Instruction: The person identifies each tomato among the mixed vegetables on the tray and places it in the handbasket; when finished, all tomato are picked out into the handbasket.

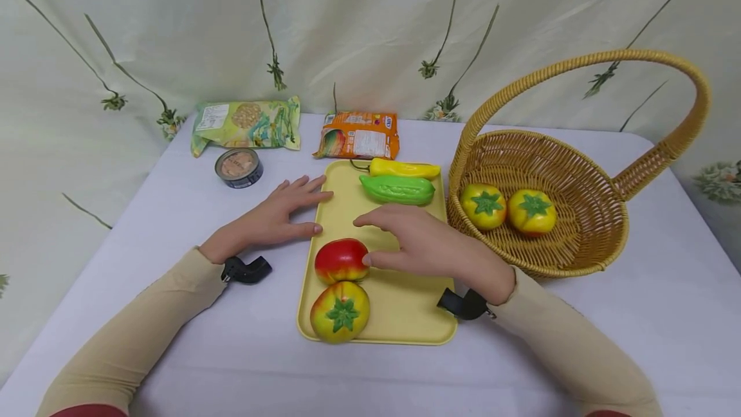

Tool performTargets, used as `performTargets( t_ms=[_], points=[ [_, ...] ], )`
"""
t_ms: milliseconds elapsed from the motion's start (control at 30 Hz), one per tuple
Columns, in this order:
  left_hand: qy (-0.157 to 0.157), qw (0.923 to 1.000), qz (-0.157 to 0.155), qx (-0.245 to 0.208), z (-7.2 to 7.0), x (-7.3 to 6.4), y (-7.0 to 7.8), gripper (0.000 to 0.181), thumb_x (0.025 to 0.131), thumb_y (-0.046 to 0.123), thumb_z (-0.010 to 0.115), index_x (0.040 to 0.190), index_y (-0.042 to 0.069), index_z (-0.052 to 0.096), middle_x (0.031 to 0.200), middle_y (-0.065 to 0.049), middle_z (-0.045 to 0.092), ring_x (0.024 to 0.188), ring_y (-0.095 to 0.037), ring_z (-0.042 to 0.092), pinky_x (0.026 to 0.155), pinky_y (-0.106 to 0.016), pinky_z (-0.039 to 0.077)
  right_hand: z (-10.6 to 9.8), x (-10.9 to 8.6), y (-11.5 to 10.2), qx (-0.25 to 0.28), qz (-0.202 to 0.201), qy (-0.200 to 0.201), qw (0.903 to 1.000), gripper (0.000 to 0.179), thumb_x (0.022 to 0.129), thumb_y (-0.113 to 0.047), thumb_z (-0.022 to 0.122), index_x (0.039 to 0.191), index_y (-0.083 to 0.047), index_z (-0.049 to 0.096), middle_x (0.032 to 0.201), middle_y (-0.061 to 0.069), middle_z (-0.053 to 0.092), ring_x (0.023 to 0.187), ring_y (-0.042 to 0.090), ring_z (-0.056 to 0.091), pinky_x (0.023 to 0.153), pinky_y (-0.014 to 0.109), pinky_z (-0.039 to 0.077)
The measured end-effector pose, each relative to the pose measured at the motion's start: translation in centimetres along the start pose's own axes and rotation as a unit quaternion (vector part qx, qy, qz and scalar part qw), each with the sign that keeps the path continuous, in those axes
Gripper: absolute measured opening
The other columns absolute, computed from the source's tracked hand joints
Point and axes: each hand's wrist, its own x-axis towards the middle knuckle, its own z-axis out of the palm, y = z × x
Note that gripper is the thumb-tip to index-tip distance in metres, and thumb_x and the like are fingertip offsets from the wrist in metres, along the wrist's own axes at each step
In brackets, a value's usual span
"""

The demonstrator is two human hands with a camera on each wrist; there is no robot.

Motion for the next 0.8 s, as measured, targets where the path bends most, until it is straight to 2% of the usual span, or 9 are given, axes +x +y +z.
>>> performTargets(
  t_ms=[333,800],
  points=[
    [0.006,1.0,0.006,-0.001,0.1,0.0,-0.1,0.067,0.094,0.046,0.067,0.153,0.02,0.049,0.171,-0.007,0.024,0.159,-0.043,0.011,0.125,-0.067,0.001,1.0,1.4,-0.1,0.019,-0.032,-0.009,0.9993,0.05,0.094,-0.032,0.073,0.136,-0.007,0.062,0.136,0.007,0.066,0.116,0.025,0.065,0.099,0.044,0.055],
    [0.006,1.0,0.007,0.0,0.0,0.0,-0.1,0.068,0.094,0.046,0.067,0.154,0.021,0.048,0.171,-0.007,0.024,0.159,-0.043,0.011,0.125,-0.067,0.001,1.6,1.6,0.0,0.022,-0.037,-0.019,0.9989,0.05,0.096,-0.033,0.071,0.137,-0.007,0.061,0.136,0.006,0.066,0.117,0.023,0.064,0.099,0.043,0.055]
  ],
)
